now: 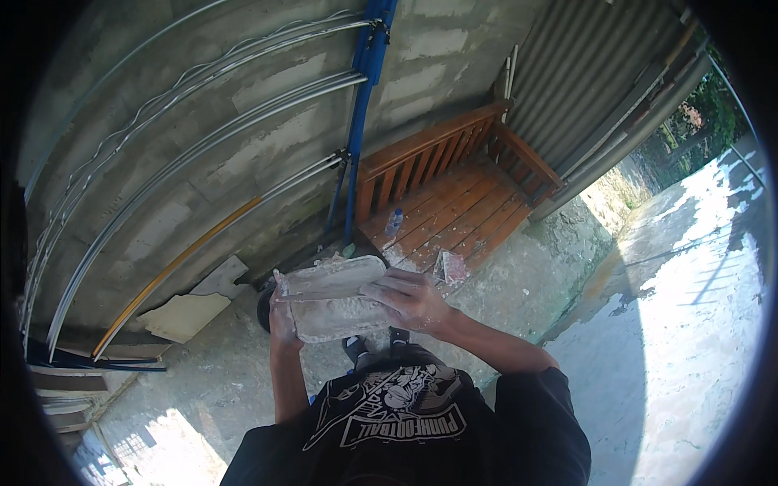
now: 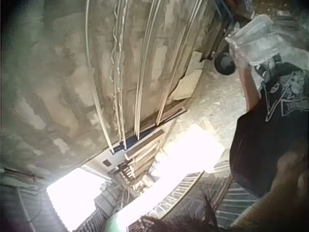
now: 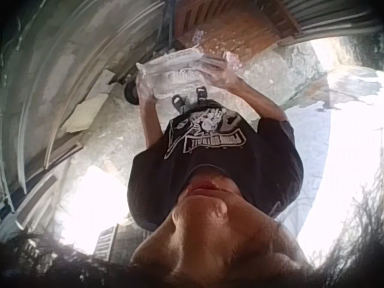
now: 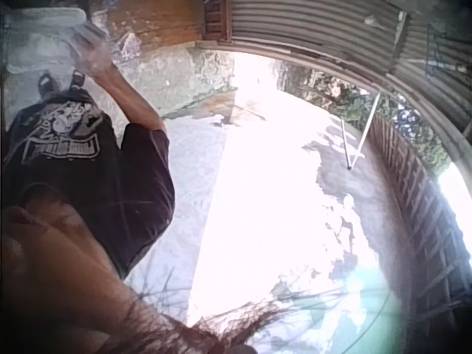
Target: Applying plaster putty to a wall using a putty knife to smooth and patch a surface.
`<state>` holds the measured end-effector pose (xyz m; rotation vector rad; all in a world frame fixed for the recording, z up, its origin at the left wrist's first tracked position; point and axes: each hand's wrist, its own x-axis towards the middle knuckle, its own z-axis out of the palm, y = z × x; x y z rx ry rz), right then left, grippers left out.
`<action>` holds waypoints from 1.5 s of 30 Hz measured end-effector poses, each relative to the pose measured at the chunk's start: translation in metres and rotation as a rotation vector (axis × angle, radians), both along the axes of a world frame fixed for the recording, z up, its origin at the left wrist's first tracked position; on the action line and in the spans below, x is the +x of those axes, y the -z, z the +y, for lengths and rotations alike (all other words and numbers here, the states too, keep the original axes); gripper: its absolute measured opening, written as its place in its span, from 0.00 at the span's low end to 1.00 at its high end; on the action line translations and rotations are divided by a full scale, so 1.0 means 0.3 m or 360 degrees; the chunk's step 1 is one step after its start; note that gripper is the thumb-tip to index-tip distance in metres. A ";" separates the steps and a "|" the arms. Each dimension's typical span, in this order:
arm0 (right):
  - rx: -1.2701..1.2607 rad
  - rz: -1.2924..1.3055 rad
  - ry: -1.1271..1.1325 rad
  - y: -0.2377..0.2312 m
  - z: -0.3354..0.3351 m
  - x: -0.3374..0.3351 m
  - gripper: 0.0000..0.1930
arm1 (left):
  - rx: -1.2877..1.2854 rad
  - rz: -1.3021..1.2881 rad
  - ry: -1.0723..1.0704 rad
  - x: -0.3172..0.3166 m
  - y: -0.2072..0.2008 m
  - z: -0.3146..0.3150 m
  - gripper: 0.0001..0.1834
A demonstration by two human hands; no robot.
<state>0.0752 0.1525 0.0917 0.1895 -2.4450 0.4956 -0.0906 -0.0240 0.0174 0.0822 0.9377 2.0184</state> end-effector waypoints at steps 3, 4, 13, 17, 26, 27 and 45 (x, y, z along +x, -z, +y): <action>0.0131 0.0038 0.0096 -0.010 -0.027 -0.041 0.22 | 0.0051 -0.0018 0.0023 0.001 0.006 -0.004 0.25; 0.0131 0.0038 0.0097 -0.008 -0.034 -0.038 0.22 | 0.0085 -0.0053 0.0002 0.002 0.007 -0.005 0.25; -0.0194 -0.0082 0.0000 0.014 -0.073 0.003 0.22 | -0.0045 -0.0110 -0.0078 -0.012 0.032 -0.031 0.23; 0.0027 0.0019 0.0072 -0.020 -0.070 -0.042 0.22 | -0.0026 -0.0170 -0.0009 -0.003 0.045 -0.048 0.23; -0.0102 -0.0164 0.0043 0.031 -0.146 0.022 0.21 | -0.0014 0.0099 -0.0132 -0.003 0.062 -0.085 0.24; -0.0192 -0.0176 0.0023 0.024 -0.138 0.023 0.20 | -0.0027 0.0106 -0.0103 -0.005 0.061 -0.089 0.24; 0.0022 -0.0029 0.0107 -0.021 -0.120 -0.036 0.20 | 0.0037 0.0042 -0.0098 0.037 0.044 -0.125 0.24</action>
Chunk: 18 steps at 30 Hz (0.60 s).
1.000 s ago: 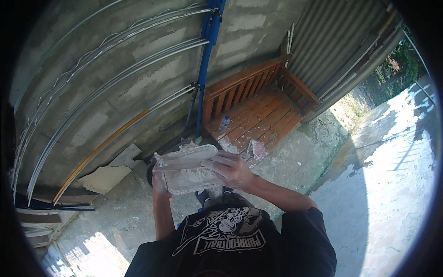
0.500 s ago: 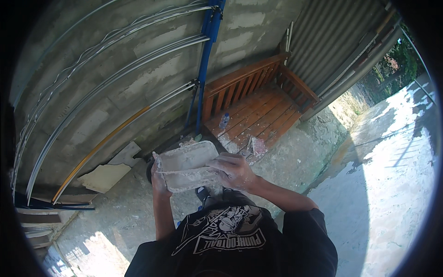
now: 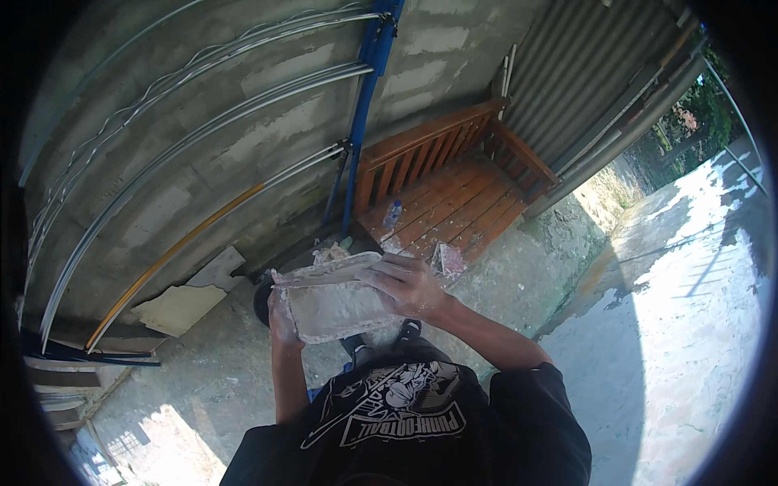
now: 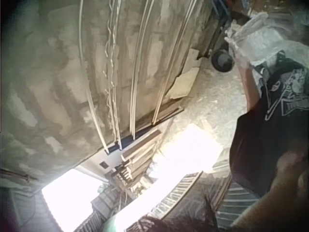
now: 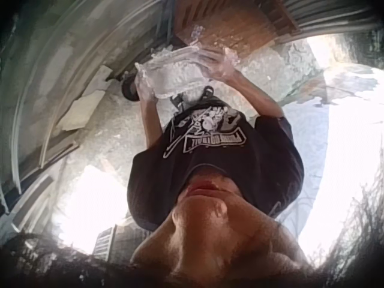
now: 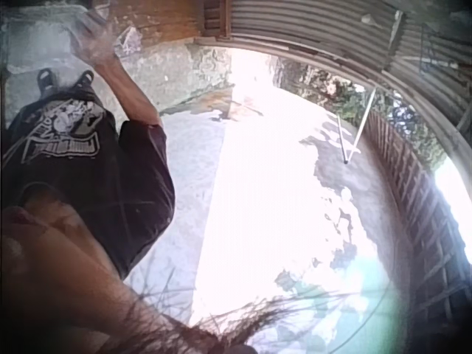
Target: Applying plaster putty to a wall using a putty knife to smooth and patch a surface.
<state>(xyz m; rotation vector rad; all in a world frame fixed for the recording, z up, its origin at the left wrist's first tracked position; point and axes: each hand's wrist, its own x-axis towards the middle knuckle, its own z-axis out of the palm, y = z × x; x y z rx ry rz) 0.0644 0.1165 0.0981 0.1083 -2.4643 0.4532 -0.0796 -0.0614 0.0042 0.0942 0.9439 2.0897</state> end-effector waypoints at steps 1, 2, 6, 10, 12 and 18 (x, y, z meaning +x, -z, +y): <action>0.0039 0.0015 -0.0062 0.016 -0.015 -0.002 0.21 | 0.0046 -0.0074 -0.0046 0.001 0.005 -0.001 0.24; 0.0080 0.0029 -0.0122 0.032 -0.024 0.003 0.21 | 0.0050 -0.0080 -0.0042 -0.003 0.005 0.002 0.24; 0.0016 -0.0028 -0.0168 0.075 -0.049 0.039 0.23 | -0.0020 -0.0053 -0.0081 -0.014 0.030 0.000 0.24; -0.0202 -0.0067 -0.0179 0.040 -0.023 0.070 0.21 | -0.0048 -0.0038 -0.0013 -0.019 -0.004 0.001 0.24; -0.0337 -0.0084 -0.0173 0.018 -0.018 0.071 0.21 | -0.0058 -0.0017 -0.0041 -0.014 0.017 0.013 0.24; -0.0270 -0.0191 -0.0145 0.041 0.032 0.075 0.18 | -0.0113 -0.0080 0.0011 0.018 0.016 0.064 0.25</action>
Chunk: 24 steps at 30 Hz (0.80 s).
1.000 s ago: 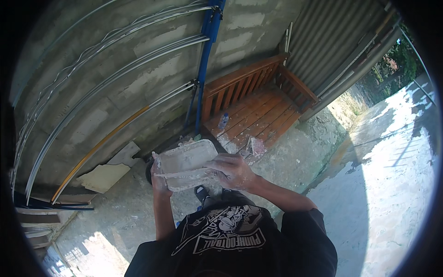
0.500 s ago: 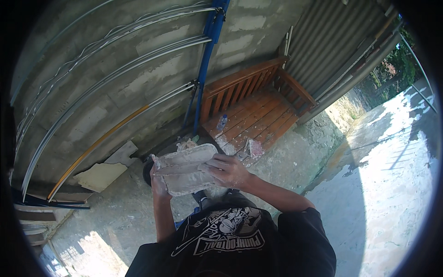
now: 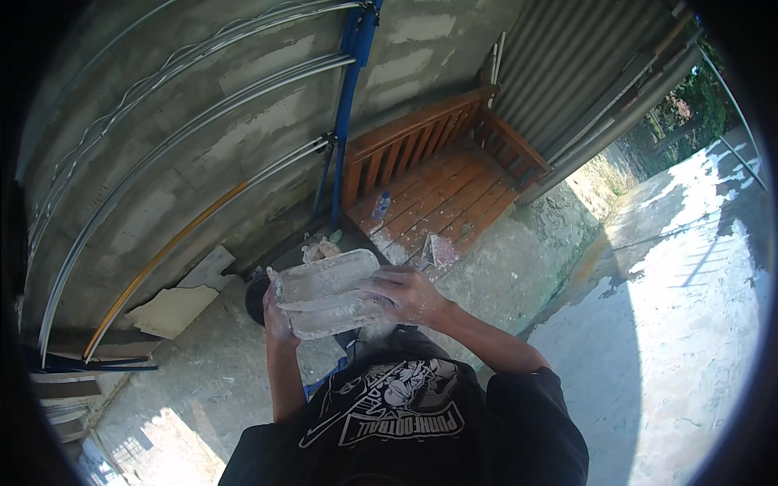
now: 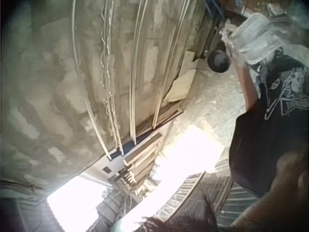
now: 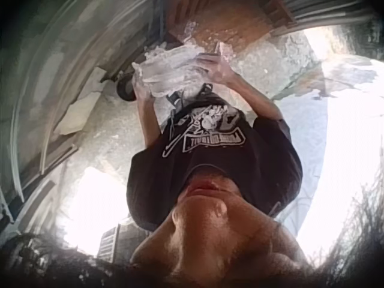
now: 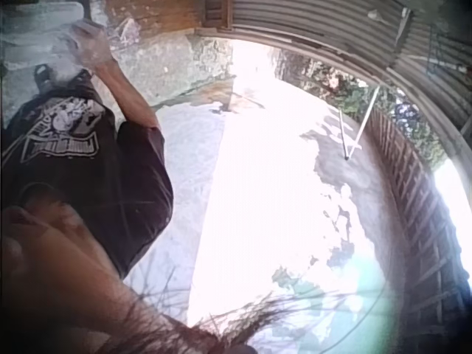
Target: Applying plaster putty to a wall using a putty knife to smooth and patch a surface.
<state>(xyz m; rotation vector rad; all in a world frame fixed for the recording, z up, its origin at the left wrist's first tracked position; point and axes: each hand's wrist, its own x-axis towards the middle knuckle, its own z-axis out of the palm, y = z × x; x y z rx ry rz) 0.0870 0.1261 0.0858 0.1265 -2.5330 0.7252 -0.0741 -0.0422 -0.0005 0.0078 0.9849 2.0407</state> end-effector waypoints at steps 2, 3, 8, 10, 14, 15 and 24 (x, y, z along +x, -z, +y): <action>0.0134 0.0085 0.0114 -0.022 0.012 0.015 0.18 | -0.0035 -0.0041 0.0016 0.019 -0.008 0.017 0.25; 0.0129 0.0089 0.0119 -0.035 0.024 0.021 0.18 | -0.0031 -0.0023 0.0075 0.027 -0.015 0.025 0.25; 0.0286 0.0219 0.0241 -0.038 0.093 0.065 0.19 | 0.0046 0.0061 0.0175 0.080 0.001 0.075 0.24; 0.0311 0.0191 0.0181 -0.009 0.092 0.103 0.21 | -0.0021 -0.0018 0.0081 0.098 -0.006 0.105 0.24; 0.0221 0.0183 0.0009 0.012 0.128 0.192 0.25 | 0.0017 0.0023 0.0028 0.147 -0.037 0.155 0.24; 0.0175 0.0196 -0.0002 0.001 0.152 0.219 0.24 | 0.0037 0.0025 0.0076 0.162 -0.042 0.171 0.24; 0.0026 -0.0009 -0.0122 -0.105 0.409 0.394 0.21 | 0.0119 -0.0010 0.0065 0.393 -0.119 0.367 0.27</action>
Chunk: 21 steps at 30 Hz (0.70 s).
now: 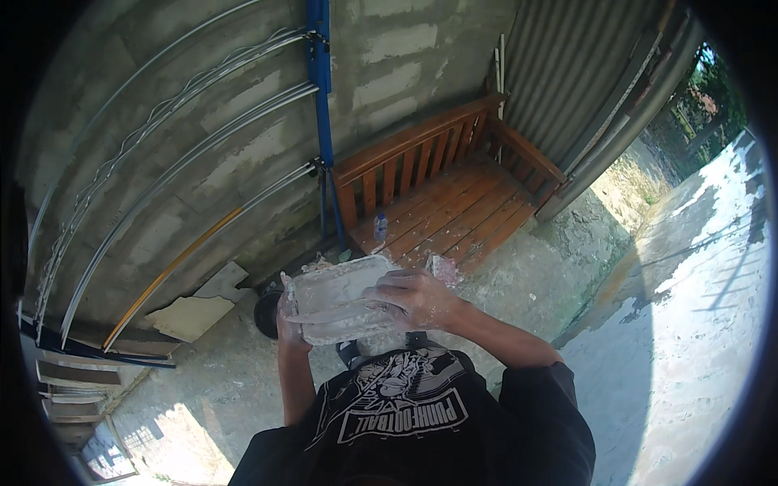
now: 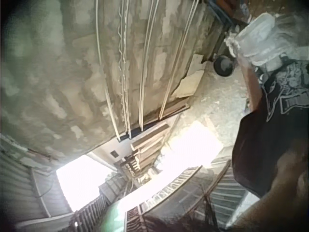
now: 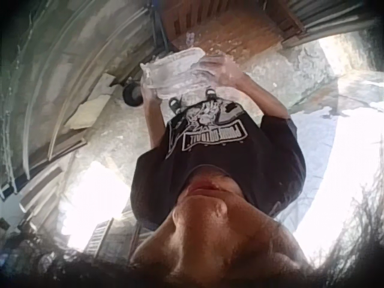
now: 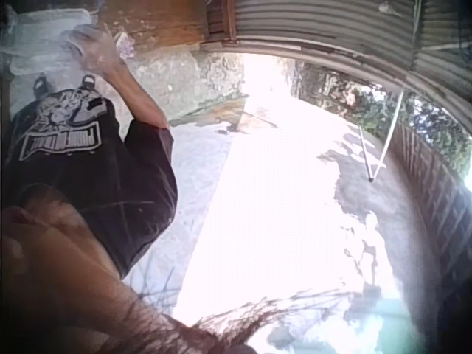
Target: Applying plaster putty to a wall using a putty knife to smooth and patch a surface.
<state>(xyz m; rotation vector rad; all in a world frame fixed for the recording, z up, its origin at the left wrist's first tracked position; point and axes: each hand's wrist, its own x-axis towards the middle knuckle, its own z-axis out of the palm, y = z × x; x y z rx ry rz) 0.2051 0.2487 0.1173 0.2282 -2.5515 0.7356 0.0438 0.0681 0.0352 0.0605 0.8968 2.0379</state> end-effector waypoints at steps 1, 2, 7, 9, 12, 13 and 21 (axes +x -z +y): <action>0.0003 0.0011 -0.0011 0.001 0.028 0.017 0.21 | -0.0004 -0.0015 0.0016 0.023 0.003 0.020 0.27; 0.0005 0.0052 -0.0017 0.008 0.059 0.028 0.20 | -0.0004 -0.0007 -0.0005 0.050 -0.009 0.036 0.27; 0.0018 0.0178 0.0011 0.011 0.167 0.090 0.20 | -0.0111 0.0149 -0.0233 0.185 0.007 0.101 0.27; 0.0197 0.0437 -0.0046 0.012 0.194 0.093 0.18 | -0.0125 0.0105 -0.0244 0.228 0.009 0.114 0.27; 0.0326 0.0425 -0.0219 0.036 0.214 0.127 0.17 | -0.0159 0.0039 -0.0291 0.285 -0.004 0.134 0.27; 0.0322 0.0430 -0.0241 0.037 0.219 0.142 0.17 | -0.0179 0.0019 -0.0326 0.302 -0.013 0.142 0.27; -0.0006 0.0020 -0.0510 0.051 0.280 0.201 0.22 | -0.0251 0.0034 -0.0470 0.392 0.002 0.150 0.27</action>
